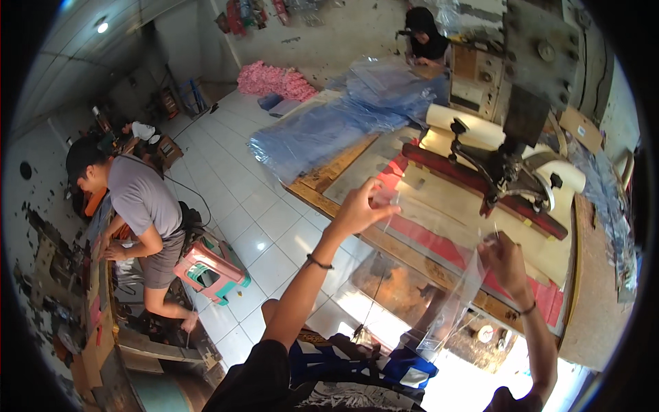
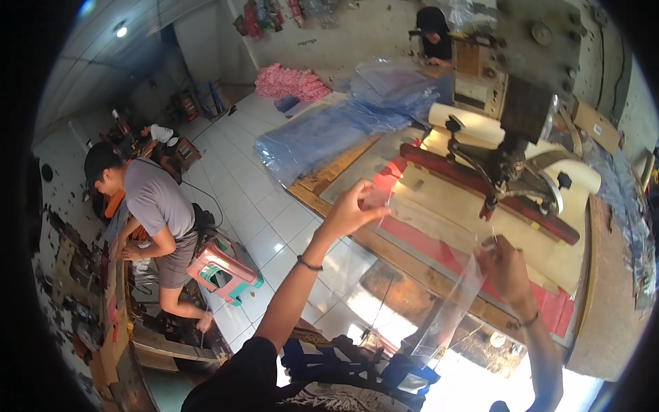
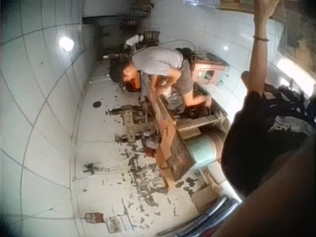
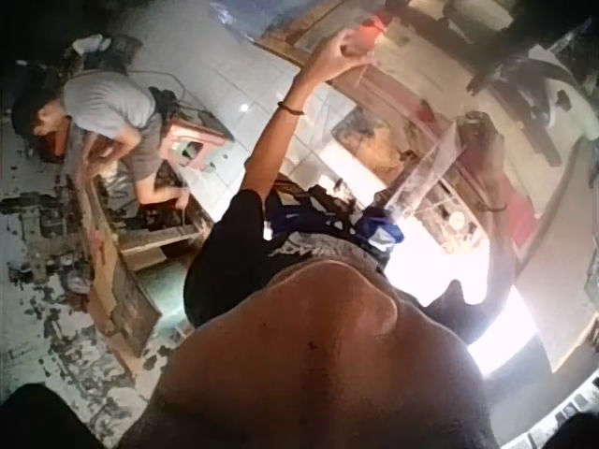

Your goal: The person aligns the top edge of a large clear plastic bag on a work table, folds a small section of the plastic over, and presses the fold flat using their fingers.

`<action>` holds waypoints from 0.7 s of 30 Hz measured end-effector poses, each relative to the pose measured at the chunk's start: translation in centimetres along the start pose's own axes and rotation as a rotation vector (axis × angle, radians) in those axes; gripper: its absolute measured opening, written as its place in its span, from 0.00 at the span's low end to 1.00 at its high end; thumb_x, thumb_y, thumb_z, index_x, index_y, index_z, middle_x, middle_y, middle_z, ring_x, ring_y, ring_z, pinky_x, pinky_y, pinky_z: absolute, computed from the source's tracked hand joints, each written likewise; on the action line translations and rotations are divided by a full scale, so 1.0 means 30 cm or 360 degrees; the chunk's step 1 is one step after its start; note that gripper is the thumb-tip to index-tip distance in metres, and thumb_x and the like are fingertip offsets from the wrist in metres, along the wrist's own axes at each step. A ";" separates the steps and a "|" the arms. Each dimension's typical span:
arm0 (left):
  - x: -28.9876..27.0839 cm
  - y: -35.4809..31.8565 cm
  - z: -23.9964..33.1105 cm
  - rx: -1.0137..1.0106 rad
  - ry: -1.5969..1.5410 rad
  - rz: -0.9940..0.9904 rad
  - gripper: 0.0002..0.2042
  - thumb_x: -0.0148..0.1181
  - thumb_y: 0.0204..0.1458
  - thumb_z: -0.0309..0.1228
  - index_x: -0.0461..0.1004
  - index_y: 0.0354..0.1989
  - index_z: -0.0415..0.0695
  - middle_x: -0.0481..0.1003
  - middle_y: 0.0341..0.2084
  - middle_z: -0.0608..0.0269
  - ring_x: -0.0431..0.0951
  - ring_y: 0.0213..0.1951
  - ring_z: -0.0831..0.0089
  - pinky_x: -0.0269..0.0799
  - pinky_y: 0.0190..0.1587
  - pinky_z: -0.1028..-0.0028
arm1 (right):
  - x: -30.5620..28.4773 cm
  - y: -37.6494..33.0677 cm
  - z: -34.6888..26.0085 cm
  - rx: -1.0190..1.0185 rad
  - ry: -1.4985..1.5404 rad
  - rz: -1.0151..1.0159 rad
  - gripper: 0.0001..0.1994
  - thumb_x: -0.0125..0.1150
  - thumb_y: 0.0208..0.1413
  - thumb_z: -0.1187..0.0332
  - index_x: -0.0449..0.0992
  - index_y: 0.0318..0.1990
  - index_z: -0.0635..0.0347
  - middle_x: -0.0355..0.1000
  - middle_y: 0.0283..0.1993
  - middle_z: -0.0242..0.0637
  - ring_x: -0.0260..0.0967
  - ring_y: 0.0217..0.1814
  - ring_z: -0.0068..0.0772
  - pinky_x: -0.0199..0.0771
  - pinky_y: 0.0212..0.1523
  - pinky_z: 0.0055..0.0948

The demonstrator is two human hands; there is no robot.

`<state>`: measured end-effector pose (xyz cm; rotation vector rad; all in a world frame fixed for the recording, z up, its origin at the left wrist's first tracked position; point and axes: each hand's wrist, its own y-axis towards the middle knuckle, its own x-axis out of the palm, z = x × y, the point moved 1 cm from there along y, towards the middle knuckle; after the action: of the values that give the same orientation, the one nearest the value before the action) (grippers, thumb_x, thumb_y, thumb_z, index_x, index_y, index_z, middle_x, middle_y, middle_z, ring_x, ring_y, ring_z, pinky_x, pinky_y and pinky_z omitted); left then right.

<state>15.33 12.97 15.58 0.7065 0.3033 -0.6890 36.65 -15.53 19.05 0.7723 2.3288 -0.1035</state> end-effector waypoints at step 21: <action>0.080 0.052 -0.157 -0.0273 -0.0307 -0.0142 0.08 0.63 0.56 0.31 0.72 0.36 0.40 0.72 0.25 0.75 0.67 0.29 0.89 0.61 0.33 0.85 | 0.004 0.055 0.173 -0.0523 -0.0483 -0.0041 0.18 0.60 0.58 0.54 0.73 0.41 0.62 0.75 0.22 0.45 0.75 0.27 0.52 0.74 0.30 0.44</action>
<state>18.00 15.92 11.76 0.4612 0.2146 -0.7997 40.50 -15.52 15.19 0.5216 1.9992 0.1398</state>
